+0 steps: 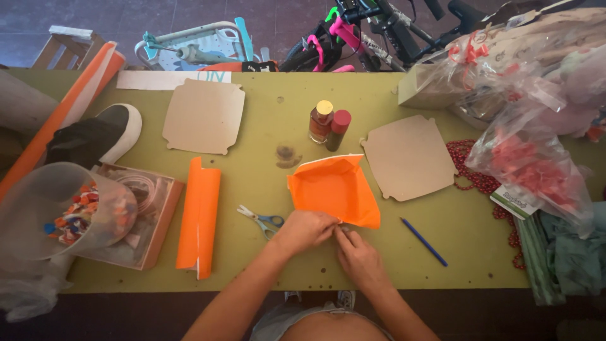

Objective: Assembling a small orange cardboard box by folding the template and securing it with tape.

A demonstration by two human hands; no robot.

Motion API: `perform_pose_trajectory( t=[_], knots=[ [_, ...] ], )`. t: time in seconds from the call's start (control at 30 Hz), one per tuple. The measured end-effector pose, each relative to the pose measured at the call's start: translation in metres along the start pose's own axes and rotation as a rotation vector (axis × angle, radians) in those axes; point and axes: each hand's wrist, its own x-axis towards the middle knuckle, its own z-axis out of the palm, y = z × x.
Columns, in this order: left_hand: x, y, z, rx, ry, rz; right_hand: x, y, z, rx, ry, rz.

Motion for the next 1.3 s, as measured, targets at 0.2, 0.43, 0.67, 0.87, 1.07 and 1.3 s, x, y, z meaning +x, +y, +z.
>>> perform_pose_trajectory(
  t=[0.2, 0.43, 0.67, 0.87, 1.07, 1.3],
  knots=[
    [0.001, -0.009, 0.029, 0.149, 0.105, 0.015, 0.004, 0.000, -0.010, 0.523, -0.115, 0.273],
    [-0.001, 0.002, 0.028, 0.266, 0.349, 0.116, 0.000, 0.001, -0.013, 0.774, -0.135, 0.588],
    [-0.002, 0.006, 0.028, 0.291, 0.330, 0.059, 0.009, -0.006, -0.029, 0.843, -0.174, 0.723],
    [0.002, 0.016, 0.013, 0.264, 0.437, 0.090, 0.001, 0.010, -0.011, 0.850, -0.124, 0.849],
    [0.001, 0.014, 0.010, 0.249, 0.455, 0.107, -0.002, 0.008, -0.003, 1.029, -0.062, 0.875],
    [-0.001, 0.011, 0.010, 0.255, 0.448, 0.154, 0.003, -0.004, -0.013, 1.095, -0.074, 0.925]
  ],
)
